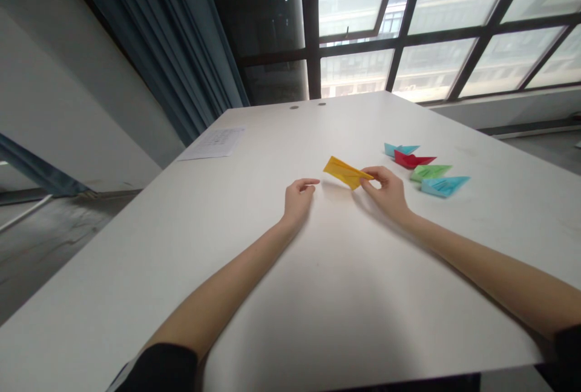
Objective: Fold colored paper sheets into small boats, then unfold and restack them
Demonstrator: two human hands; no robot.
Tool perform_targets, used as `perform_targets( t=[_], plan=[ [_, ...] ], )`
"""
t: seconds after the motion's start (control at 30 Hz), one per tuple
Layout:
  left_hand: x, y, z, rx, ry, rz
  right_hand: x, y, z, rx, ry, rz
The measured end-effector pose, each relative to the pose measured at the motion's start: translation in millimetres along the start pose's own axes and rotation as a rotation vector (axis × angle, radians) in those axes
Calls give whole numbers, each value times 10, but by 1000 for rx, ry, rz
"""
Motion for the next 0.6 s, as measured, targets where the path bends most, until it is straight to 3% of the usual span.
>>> perform_targets(
  t=[0.13, 0.27, 0.43, 0.6],
  plan=[
    [-93, 19, 61, -94, -78, -50, 19, 33, 9, 247, 305, 378],
    [-215, 94, 57, -72, -230, -199, 24, 83, -76, 473, 389, 568],
    [-237, 222, -40, 177, -534, -449, 46, 139, -150, 587, 372, 620],
    [-201, 338, -110, 327, -878, -702, 64, 119, -127, 730, 234, 523]
  ],
)
Point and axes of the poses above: each hand's wrist, its own y-axis away from the middle knuckle, its own z-axis out of the back of the hand, x = y × z, the point moved 2 cm from there along -y, towards the middle knuckle, and after that the axes turned 10 degrees about z, right-handed, at the moved point
